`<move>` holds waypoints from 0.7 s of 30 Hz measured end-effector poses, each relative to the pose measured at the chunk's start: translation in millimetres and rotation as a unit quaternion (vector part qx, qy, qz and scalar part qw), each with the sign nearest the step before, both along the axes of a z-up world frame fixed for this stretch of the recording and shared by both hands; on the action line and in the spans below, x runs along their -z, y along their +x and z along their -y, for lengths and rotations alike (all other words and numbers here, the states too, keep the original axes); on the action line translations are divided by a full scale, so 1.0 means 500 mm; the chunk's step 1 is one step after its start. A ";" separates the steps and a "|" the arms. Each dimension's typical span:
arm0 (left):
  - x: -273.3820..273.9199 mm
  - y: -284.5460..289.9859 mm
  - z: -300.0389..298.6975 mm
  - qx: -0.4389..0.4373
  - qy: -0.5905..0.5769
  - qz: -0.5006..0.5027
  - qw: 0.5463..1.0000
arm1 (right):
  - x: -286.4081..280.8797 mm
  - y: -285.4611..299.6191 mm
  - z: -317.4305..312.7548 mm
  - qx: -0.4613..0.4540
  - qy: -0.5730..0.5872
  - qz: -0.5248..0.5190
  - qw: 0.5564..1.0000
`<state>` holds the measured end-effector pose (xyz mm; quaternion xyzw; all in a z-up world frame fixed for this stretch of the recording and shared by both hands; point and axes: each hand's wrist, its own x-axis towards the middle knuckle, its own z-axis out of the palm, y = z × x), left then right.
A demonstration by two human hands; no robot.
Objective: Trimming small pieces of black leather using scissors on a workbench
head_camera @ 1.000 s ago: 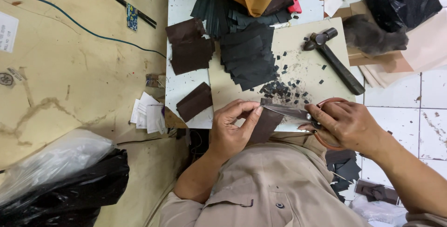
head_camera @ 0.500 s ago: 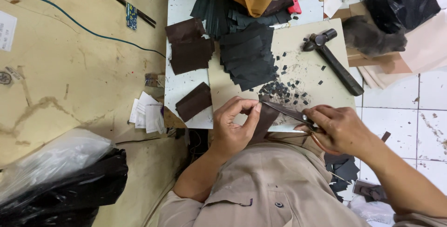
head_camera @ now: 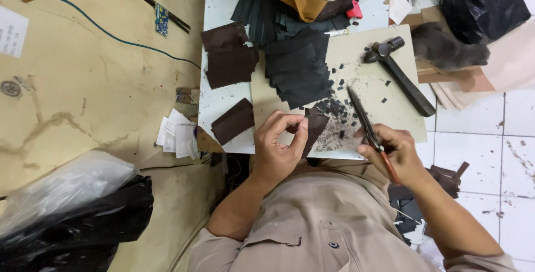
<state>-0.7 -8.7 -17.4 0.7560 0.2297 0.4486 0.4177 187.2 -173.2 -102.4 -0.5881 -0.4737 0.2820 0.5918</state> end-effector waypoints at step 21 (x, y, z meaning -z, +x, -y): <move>0.041 0.022 -0.015 0.175 -0.222 -0.088 0.955 | -0.050 -0.079 -0.110 0.155 0.113 0.108 0.976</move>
